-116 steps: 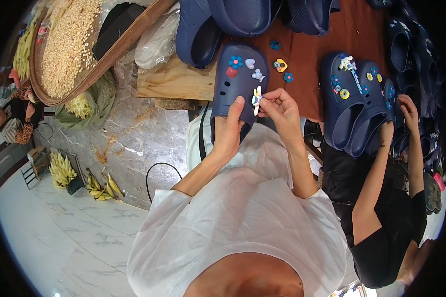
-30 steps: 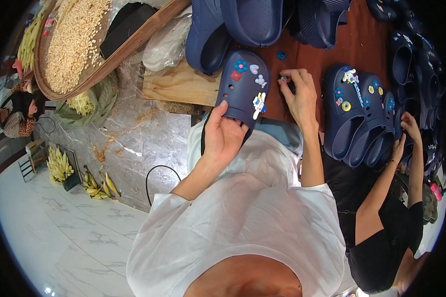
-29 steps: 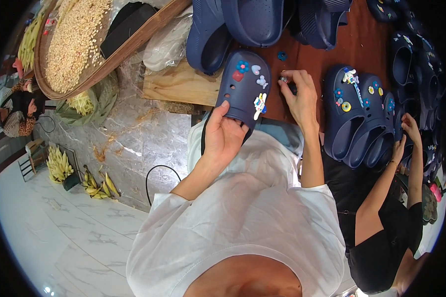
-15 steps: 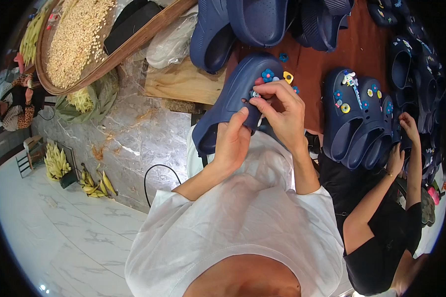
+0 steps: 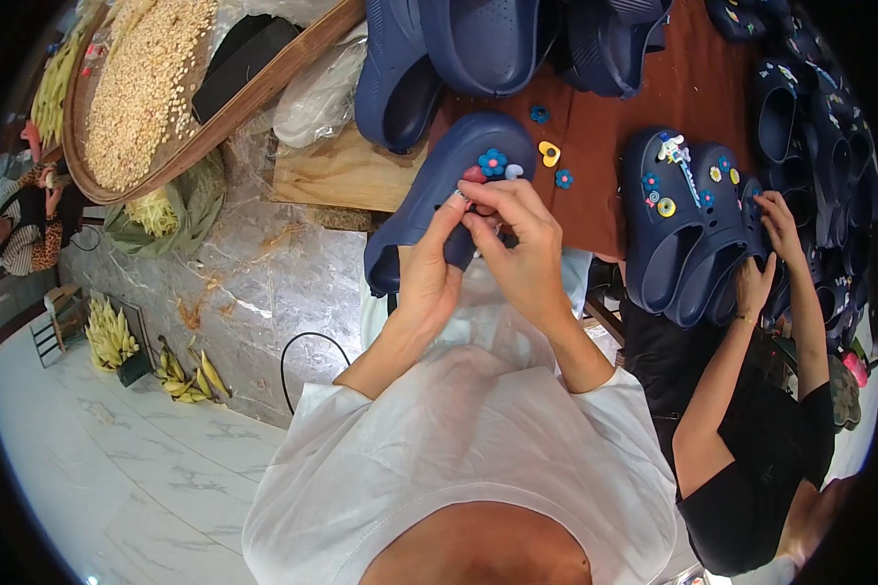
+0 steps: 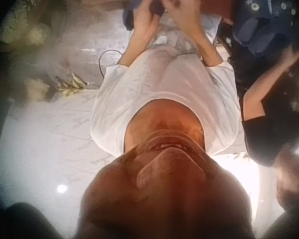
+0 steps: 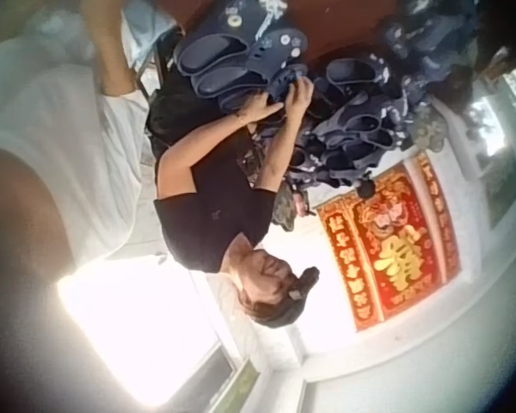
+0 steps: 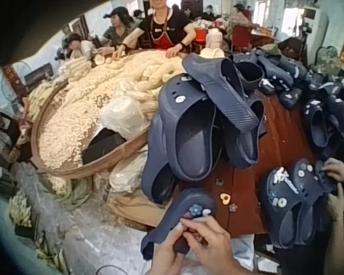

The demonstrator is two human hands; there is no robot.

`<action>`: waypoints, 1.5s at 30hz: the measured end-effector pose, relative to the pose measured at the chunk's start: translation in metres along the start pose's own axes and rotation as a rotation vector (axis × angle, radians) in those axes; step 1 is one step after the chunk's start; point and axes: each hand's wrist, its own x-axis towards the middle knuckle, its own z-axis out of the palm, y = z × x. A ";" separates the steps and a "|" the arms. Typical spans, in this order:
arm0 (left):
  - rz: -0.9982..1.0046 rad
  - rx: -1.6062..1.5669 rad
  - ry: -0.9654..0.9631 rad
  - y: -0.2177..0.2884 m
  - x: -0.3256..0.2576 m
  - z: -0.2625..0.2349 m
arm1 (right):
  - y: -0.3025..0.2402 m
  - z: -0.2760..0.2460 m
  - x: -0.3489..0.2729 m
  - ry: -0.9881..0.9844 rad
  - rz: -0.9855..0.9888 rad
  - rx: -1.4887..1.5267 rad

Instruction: Attaching colorful decorative charms to blue plastic clogs at a work table.

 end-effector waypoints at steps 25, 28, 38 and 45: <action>-0.218 -0.081 0.053 0.009 0.000 0.001 | 0.111 -0.061 0.073 0.153 0.042 -0.500; -0.272 -0.173 0.085 0.007 -0.004 -0.007 | 0.117 -0.059 0.080 0.149 0.011 -0.662; -0.360 -0.106 0.176 0.003 -0.014 -0.022 | 0.109 -0.057 0.074 0.157 -0.122 -0.719; -0.347 -0.150 0.146 0.006 -0.021 -0.024 | 0.095 -0.070 0.072 0.164 -0.011 -0.701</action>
